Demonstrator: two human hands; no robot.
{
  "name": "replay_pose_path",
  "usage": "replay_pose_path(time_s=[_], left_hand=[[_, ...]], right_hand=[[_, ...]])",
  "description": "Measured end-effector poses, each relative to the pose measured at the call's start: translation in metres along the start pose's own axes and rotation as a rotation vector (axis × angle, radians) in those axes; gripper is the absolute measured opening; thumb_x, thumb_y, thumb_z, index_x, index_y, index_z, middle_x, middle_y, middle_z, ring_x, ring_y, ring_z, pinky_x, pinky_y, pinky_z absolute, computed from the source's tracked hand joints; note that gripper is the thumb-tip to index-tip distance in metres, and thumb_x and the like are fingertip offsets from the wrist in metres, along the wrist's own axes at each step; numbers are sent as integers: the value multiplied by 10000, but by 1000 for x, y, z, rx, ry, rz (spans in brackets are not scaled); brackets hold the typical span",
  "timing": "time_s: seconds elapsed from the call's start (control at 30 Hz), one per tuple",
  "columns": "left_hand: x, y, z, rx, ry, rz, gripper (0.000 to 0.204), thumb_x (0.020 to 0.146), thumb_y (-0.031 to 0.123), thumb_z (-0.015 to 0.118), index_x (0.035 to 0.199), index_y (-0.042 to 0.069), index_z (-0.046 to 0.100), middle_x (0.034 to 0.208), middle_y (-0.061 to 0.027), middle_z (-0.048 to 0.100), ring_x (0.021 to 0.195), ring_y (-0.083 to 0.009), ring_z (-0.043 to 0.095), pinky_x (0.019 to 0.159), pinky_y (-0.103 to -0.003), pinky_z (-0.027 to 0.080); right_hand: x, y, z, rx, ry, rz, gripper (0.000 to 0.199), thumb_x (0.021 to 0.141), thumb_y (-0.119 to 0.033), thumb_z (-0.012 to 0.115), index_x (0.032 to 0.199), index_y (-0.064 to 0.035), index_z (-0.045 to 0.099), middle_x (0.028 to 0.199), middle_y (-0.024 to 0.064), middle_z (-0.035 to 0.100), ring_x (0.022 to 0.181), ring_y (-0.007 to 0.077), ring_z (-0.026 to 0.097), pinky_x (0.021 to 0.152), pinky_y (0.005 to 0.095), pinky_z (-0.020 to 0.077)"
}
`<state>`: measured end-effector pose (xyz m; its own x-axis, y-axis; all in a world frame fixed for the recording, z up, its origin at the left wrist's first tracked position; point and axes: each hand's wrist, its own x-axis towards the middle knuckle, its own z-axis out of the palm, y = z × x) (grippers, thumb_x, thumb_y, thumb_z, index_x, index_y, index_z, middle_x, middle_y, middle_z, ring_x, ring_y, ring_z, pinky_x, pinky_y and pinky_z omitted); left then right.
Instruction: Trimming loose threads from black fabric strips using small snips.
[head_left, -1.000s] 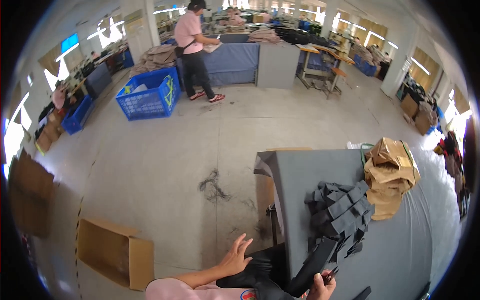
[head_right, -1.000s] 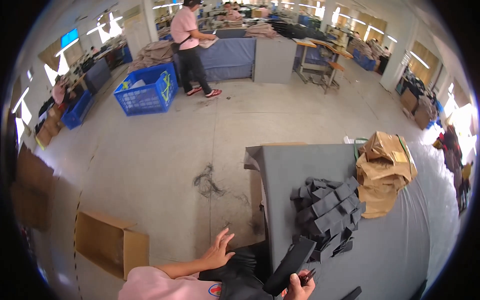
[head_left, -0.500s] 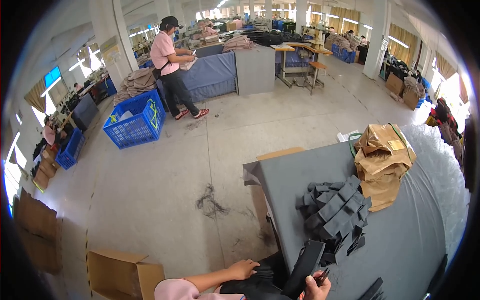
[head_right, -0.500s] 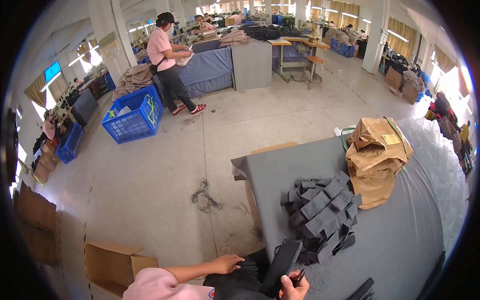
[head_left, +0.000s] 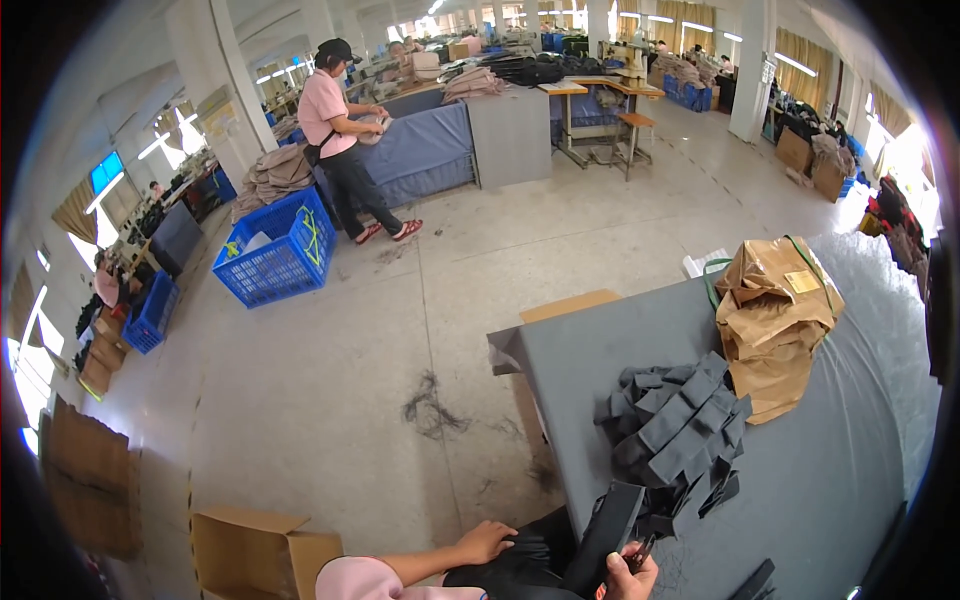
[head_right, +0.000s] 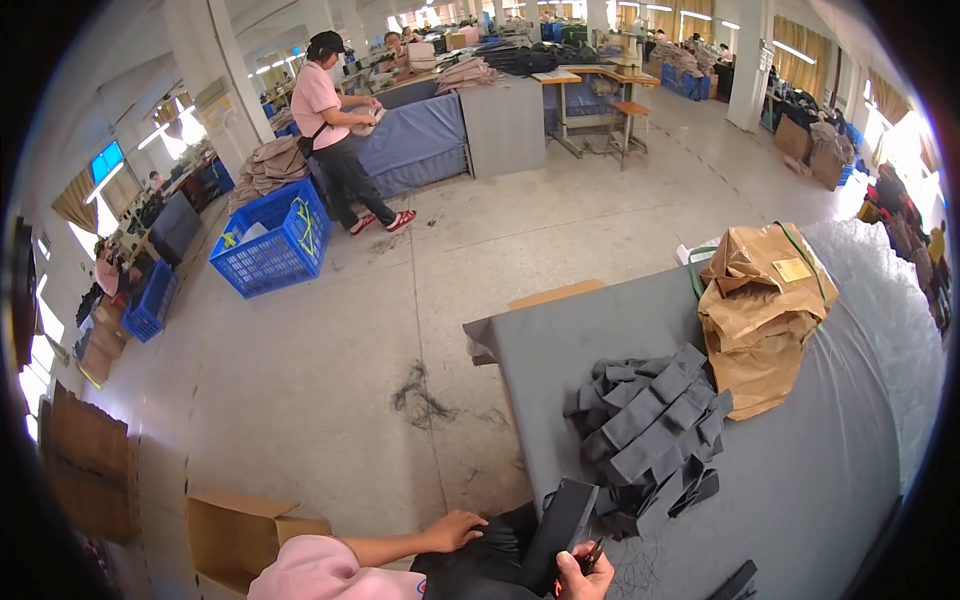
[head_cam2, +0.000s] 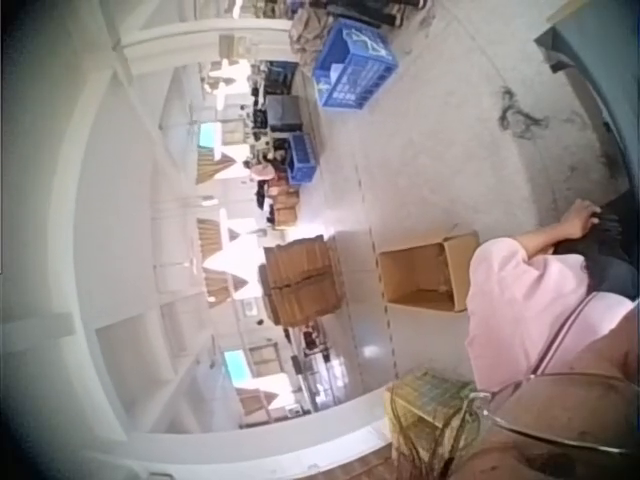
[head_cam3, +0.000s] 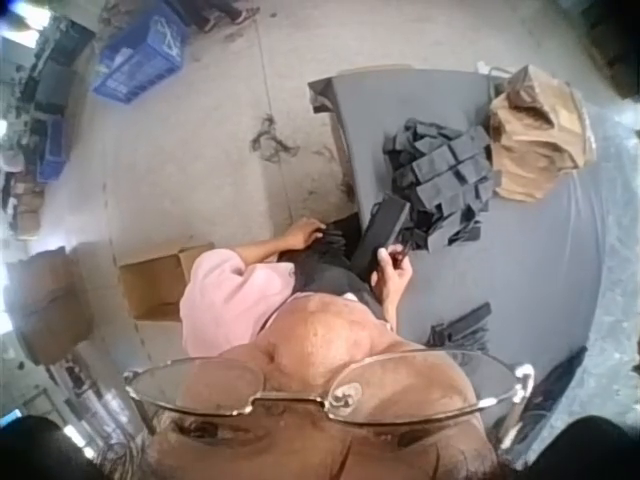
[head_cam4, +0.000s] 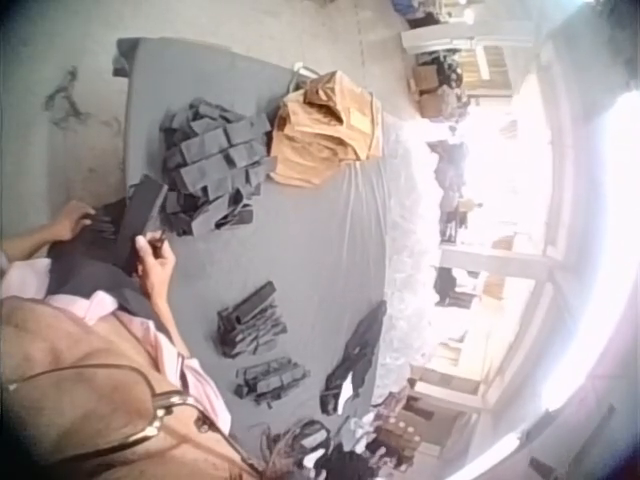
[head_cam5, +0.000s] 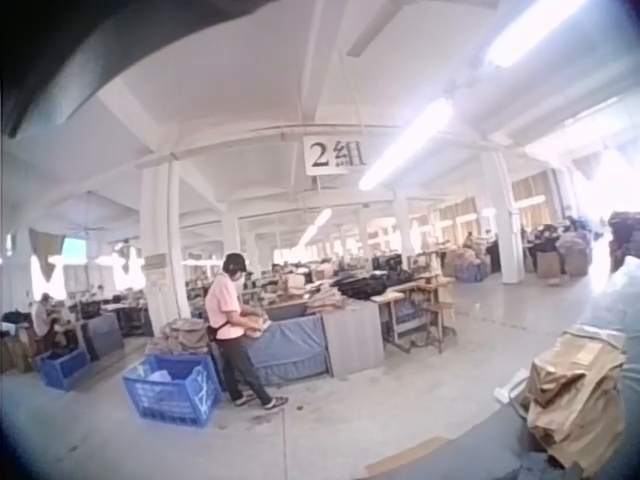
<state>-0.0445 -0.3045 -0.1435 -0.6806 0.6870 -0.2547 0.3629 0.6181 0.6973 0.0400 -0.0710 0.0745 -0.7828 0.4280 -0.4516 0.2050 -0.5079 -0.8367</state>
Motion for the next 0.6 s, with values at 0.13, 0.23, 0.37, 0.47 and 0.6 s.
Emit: replay_pose_path(time_s=[0.13, 0.23, 0.37, 0.47, 0.6], left_hand=[[4, 3, -6, 7, -47, -30, 313, 869, 270, 520, 1121, 89, 556, 1075, -128, 560, 985, -324, 495, 884, -380, 396], [8, 2, -8, 6, -61, -50, 316, 867, 274, 522, 1120, 87, 559, 1067, -138, 562, 986, -327, 498, 884, -383, 395], [11, -9, -2, -5, -59, -40, 333, 864, 304, 525, 1108, 82, 568, 1034, -155, 568, 973, -337, 504, 880, -392, 400], [17, -18, -2, -18, -97, -85, 363, 857, 344, 525, 1095, 75, 573, 1033, -168, 574, 981, -350, 509, 879, -406, 401], [21, -25, -5, -60, -167, -105, 423, 865, 394, 502, 1112, 57, 565, 1064, -177, 581, 999, -350, 527, 879, -405, 407]], right_hand=[[9, 8, -2, 33, 26, -40, 136, 811, -26, 616, 845, -122, 525, 527, -48, 412, 371, 49, 320, 334, 205, 241], [10, 0, 0, 49, 18, -12, 138, 811, -26, 615, 851, -122, 525, 517, -51, 406, 359, 47, 313, 326, 204, 234], [14, 0, 1, 45, 30, 18, 139, 809, -28, 617, 852, -123, 525, 507, -51, 399, 349, 47, 305, 320, 203, 228], [16, -3, 4, 38, 37, 17, 139, 806, -31, 622, 849, -122, 526, 501, -49, 395, 345, 49, 303, 318, 203, 228], [19, -4, 10, 43, 63, 6, 131, 806, -34, 621, 841, -114, 524, 502, -41, 399, 346, 59, 315, 320, 208, 242]])
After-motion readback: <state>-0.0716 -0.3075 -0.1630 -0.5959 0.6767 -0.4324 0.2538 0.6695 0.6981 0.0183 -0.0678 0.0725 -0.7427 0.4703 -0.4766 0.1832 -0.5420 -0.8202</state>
